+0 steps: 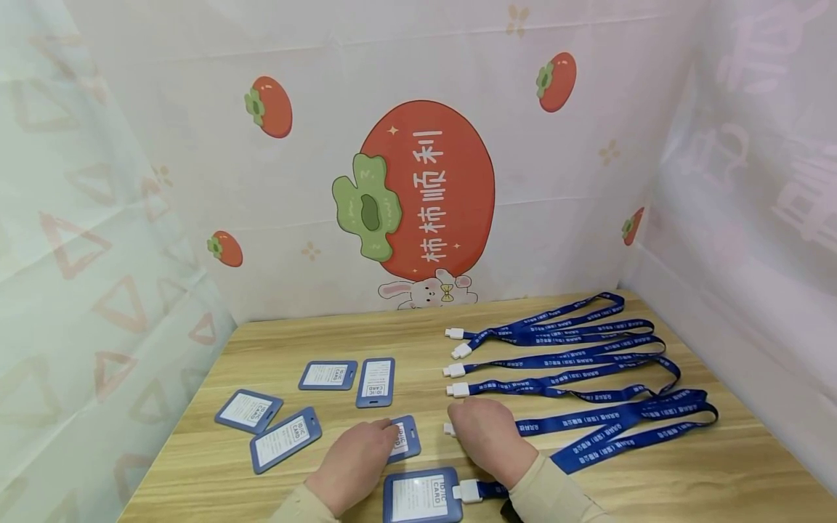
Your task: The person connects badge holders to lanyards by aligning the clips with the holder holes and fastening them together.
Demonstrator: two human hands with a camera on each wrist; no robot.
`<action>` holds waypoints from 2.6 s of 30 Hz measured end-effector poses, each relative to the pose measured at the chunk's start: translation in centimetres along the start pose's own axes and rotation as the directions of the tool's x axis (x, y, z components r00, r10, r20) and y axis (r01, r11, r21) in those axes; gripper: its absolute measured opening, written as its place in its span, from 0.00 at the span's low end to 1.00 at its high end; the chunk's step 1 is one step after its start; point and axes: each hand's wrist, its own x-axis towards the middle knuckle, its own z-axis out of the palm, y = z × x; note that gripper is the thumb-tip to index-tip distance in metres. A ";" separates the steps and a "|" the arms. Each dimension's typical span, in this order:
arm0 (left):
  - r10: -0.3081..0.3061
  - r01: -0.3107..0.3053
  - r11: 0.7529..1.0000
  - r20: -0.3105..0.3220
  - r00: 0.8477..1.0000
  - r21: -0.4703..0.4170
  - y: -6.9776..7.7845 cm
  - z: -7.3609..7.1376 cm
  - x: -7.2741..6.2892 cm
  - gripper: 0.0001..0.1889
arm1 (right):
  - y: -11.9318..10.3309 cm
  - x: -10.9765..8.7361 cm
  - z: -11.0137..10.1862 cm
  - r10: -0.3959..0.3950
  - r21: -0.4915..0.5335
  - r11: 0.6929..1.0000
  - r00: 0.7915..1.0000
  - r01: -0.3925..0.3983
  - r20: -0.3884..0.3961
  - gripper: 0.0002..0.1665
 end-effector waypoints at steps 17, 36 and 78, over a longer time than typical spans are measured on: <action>0.053 -0.052 0.998 -0.021 0.998 0.035 0.7 0.1 0.6 0.14 | 0.0 0.0 0.2 -0.040 -0.002 0.999 0.999 0.040 -0.016 0.03; 0.042 -0.043 0.998 0.009 0.999 0.041 1.1 0.0 1.1 0.15 | -0.1 0.1 0.3 -0.073 0.051 0.996 0.997 0.075 -0.032 0.04; -0.030 0.030 0.999 -0.013 0.999 -0.040 1.1 0.4 1.9 0.17 | 0.0 0.6 0.3 -0.097 0.160 0.983 0.993 0.086 0.065 0.05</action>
